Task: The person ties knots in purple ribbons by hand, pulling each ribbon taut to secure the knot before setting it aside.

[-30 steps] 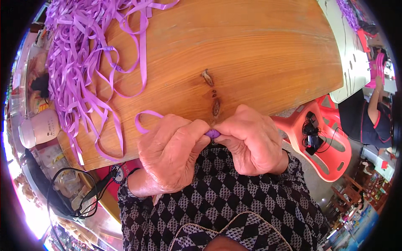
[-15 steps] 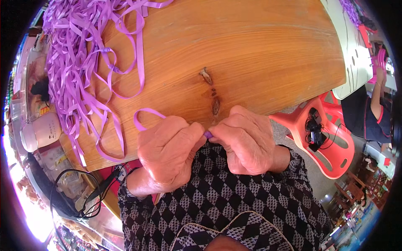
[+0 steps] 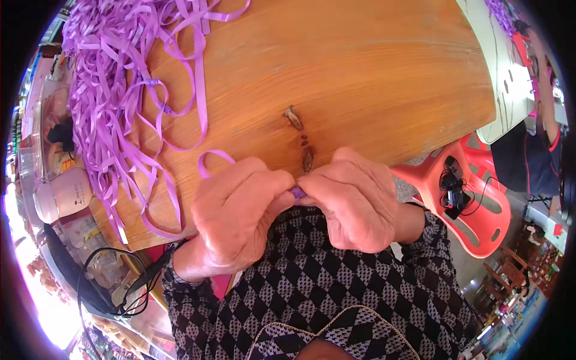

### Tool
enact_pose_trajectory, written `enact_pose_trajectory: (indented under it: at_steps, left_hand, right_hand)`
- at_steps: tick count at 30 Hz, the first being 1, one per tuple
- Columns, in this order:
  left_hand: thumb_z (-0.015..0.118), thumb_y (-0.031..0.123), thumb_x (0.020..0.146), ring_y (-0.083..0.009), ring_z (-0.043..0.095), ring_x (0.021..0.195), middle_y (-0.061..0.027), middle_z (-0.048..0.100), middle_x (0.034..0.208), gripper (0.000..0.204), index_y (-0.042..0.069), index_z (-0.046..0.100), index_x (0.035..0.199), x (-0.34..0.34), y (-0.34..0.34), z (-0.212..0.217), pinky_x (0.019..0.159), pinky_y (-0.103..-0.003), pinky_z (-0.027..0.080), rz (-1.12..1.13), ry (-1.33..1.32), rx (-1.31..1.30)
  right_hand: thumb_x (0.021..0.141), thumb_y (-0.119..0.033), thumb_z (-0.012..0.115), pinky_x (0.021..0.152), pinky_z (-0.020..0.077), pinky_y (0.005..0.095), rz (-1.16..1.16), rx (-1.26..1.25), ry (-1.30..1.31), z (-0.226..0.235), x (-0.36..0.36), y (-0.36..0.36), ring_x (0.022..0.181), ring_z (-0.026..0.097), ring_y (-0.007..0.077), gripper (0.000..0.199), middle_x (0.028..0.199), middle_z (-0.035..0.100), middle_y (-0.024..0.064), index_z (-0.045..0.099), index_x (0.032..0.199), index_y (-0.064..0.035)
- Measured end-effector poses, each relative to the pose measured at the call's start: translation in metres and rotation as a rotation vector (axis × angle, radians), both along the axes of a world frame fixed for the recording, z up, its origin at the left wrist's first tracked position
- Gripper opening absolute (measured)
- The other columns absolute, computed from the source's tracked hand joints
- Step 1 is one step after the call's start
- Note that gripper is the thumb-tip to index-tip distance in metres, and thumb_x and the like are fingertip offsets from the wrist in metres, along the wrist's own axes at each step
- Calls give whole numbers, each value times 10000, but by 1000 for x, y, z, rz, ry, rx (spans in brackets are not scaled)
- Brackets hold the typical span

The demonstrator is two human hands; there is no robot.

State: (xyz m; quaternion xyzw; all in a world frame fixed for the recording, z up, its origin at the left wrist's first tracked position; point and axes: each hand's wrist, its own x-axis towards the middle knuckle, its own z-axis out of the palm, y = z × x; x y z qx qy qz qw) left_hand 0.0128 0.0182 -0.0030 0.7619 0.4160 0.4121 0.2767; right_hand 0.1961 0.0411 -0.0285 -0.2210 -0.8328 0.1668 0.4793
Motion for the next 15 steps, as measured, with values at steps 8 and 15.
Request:
enact_pose_trajectory:
  at_steps: [8,15]
  left_hand:
    - [722,53,748,-231,504,511,-105,515,649,156,-21,638,857,1,-3,2,446,-309,362,73,18,-1]
    - [749,78,705,-232,497,505,-85,500,635,198,-9,655,856,-7,-7,2,445,-314,356,99,101,6]
  right_hand:
    - [661,103,646,438,387,301,-75,-61,4,4,-3,-5,540,543,228,244,734,617,127,602,897,60]
    - [698,60,723,435,373,305,64,-265,109,3,-3,-1,505,521,225,227,715,622,116,605,892,51]
